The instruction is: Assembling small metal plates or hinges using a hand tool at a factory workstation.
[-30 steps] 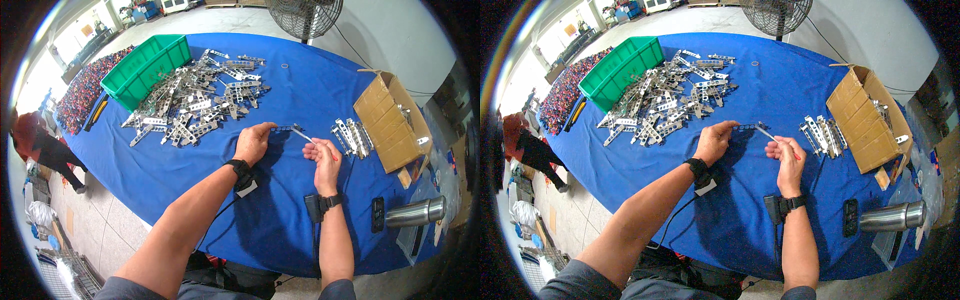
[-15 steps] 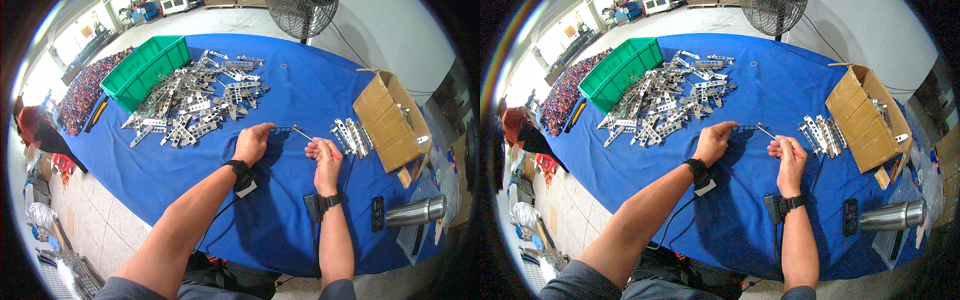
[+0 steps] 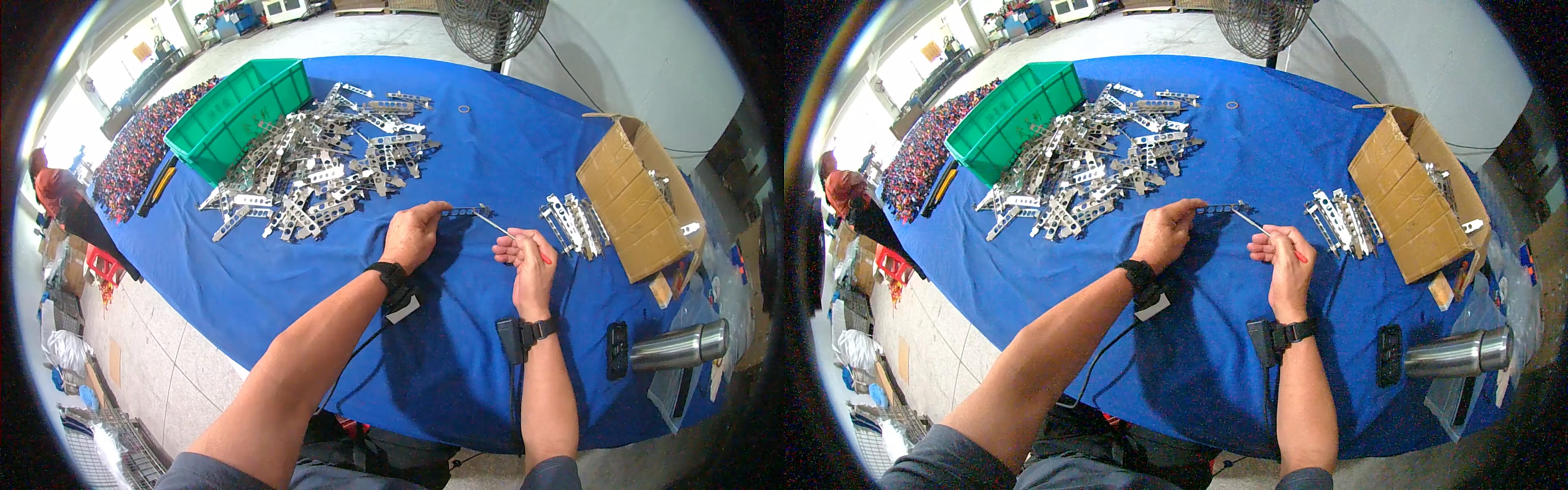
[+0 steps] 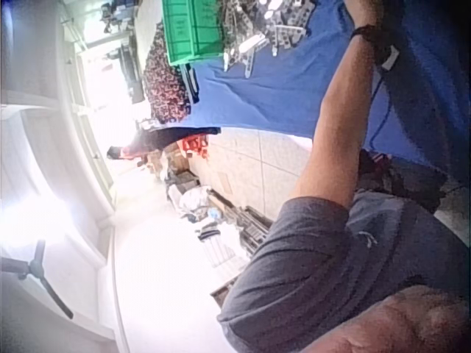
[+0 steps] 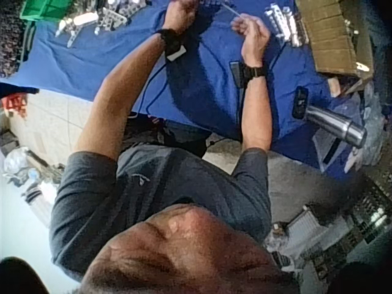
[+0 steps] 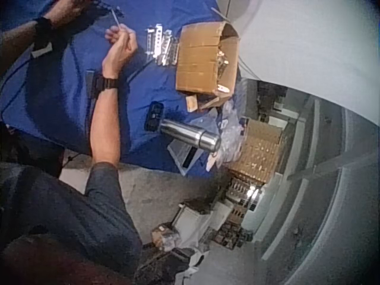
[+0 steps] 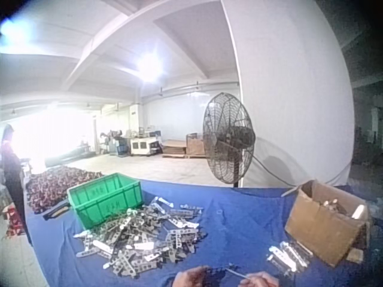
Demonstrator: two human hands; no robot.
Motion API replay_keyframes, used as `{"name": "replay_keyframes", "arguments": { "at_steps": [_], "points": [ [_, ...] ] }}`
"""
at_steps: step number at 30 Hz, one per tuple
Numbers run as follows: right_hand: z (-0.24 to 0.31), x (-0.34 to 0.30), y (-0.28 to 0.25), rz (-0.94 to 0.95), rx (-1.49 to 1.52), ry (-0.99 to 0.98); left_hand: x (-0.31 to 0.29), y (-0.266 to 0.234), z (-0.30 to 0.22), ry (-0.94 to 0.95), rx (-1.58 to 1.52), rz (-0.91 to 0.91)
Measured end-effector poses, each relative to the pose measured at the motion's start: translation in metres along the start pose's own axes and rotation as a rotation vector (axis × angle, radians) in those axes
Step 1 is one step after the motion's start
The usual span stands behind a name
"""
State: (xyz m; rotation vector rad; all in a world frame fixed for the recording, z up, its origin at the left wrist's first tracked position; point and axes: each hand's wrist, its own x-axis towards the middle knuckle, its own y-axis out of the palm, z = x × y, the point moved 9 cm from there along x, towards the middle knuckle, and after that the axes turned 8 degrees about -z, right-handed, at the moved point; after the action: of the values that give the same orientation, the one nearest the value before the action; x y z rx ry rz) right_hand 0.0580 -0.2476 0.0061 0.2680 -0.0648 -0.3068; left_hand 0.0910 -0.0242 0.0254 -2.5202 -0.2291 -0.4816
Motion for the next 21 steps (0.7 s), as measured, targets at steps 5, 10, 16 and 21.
{"name": "replay_keyframes", "arguments": {
  "at_steps": [5,10,16,21],
  "points": [
    [0.0031,-0.0005,-0.0004,-0.035,-0.012,-0.044,-0.0006,0.0009,-0.0001,0.004,-0.001,0.001],
    [0.0051,-0.0011,0.0017,-0.012,-0.041,-0.053,0.0002,-0.0011,-0.0014,-0.01,0.005,0.007],
    [0.0054,-0.0021,0.0,-0.018,-0.116,-0.09,0.0001,0.0001,-0.002,0.007,0.009,0.003],
    [0.0084,-0.0018,-0.0001,-0.045,0.004,-0.069,-0.0003,-0.0007,-0.0027,0.005,0.005,-0.002]
  ]
}}
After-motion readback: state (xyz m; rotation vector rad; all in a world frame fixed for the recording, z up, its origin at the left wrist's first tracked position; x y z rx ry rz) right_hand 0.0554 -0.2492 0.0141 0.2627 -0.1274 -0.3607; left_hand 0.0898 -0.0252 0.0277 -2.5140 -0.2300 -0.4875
